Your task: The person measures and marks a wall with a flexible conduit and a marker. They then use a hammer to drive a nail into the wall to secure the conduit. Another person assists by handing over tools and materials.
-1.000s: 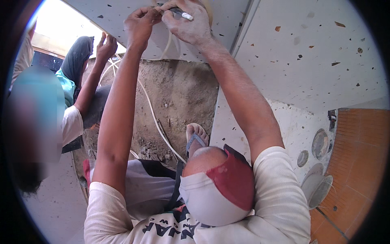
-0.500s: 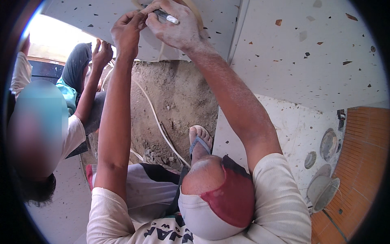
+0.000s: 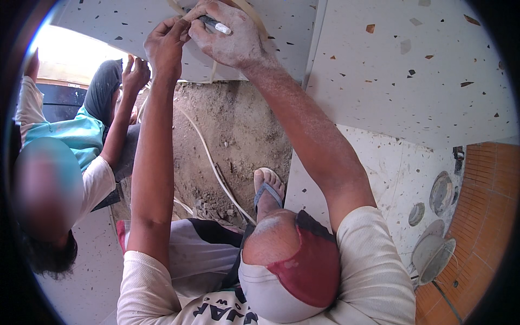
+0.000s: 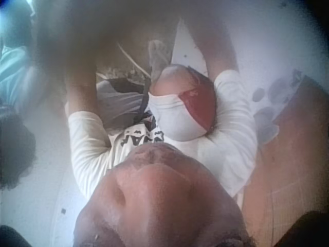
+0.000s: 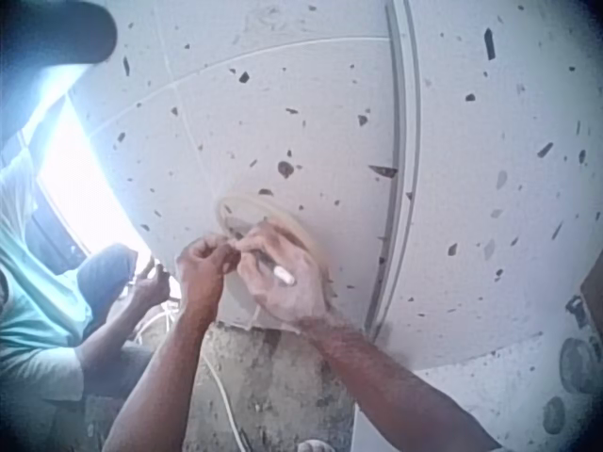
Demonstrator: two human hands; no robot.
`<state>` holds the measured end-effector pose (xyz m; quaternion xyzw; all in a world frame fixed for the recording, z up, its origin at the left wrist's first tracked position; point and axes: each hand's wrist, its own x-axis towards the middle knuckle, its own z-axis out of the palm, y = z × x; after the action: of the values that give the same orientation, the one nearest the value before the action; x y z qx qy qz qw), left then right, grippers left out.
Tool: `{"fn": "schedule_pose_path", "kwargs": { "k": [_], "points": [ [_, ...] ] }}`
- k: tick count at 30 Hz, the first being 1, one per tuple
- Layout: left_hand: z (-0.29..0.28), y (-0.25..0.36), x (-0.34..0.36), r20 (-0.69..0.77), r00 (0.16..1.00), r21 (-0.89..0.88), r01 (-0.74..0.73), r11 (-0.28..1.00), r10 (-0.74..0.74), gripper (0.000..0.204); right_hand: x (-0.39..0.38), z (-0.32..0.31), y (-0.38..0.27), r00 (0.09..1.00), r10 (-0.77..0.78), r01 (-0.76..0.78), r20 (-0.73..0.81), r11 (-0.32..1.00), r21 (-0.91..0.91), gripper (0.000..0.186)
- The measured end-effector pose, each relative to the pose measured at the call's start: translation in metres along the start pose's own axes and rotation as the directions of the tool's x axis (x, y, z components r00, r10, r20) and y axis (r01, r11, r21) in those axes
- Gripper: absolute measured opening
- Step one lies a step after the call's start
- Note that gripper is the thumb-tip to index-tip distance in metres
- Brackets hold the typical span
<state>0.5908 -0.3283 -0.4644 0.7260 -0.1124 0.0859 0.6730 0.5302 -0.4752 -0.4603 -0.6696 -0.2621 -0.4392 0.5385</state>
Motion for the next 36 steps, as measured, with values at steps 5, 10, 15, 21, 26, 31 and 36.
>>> {"fn": "schedule_pose_path", "kwargs": {
  "k": [5, 10, 15, 21, 26, 31, 36],
  "points": [
    [-0.002, -0.001, 0.001, 0.015, 1.0, -0.022, -0.01, 1.0, 0.01, 0.015, 0.002, 0.003, 0.0, 1.0, -0.017, 0.017, 0.006, 0.998, 0.056, 0.017],
    [-0.003, -0.005, 0.005, 0.019, 1.0, 0.006, -0.004, 1.0, 0.004, 0.015, 0.001, 0.003, 0.006, 1.0, -0.028, 0.027, 0.011, 0.999, 0.032, 0.017],
    [0.006, 0.01, -0.006, 0.018, 1.0, -0.048, 0.01, 0.999, -0.009, 0.016, 0.001, 0.002, 0.005, 0.999, -0.043, 0.042, 0.018, 0.999, 0.03, 0.017],
    [0.006, 0.02, -0.012, 0.026, 1.0, -0.042, 0.014, 0.999, -0.013, 0.018, -0.001, 0.006, 0.006, 1.0, -0.021, 0.021, -0.002, 1.0, 0.014, 0.017],
    [0.007, 0.02, -0.012, 0.025, 1.0, -0.053, 0.019, 0.998, -0.018, 0.018, -0.002, 0.007, 0.007, 1.0, -0.021, 0.022, -0.013, 0.999, 0.036, 0.016],
    [0.007, 0.02, -0.012, 0.016, 1.0, -0.067, 0.021, 0.998, -0.02, 0.015, -0.001, 0.005, 0.005, 0.999, -0.045, 0.045, -0.017, 0.998, 0.05, 0.02],
    [0.008, 0.021, -0.011, 0.016, 1.0, -0.08, 0.025, 0.996, -0.024, 0.014, 0.0, 0.007, 0.006, 0.997, -0.056, 0.058, -0.044, 0.996, 0.062, 0.022]
  ]
}}
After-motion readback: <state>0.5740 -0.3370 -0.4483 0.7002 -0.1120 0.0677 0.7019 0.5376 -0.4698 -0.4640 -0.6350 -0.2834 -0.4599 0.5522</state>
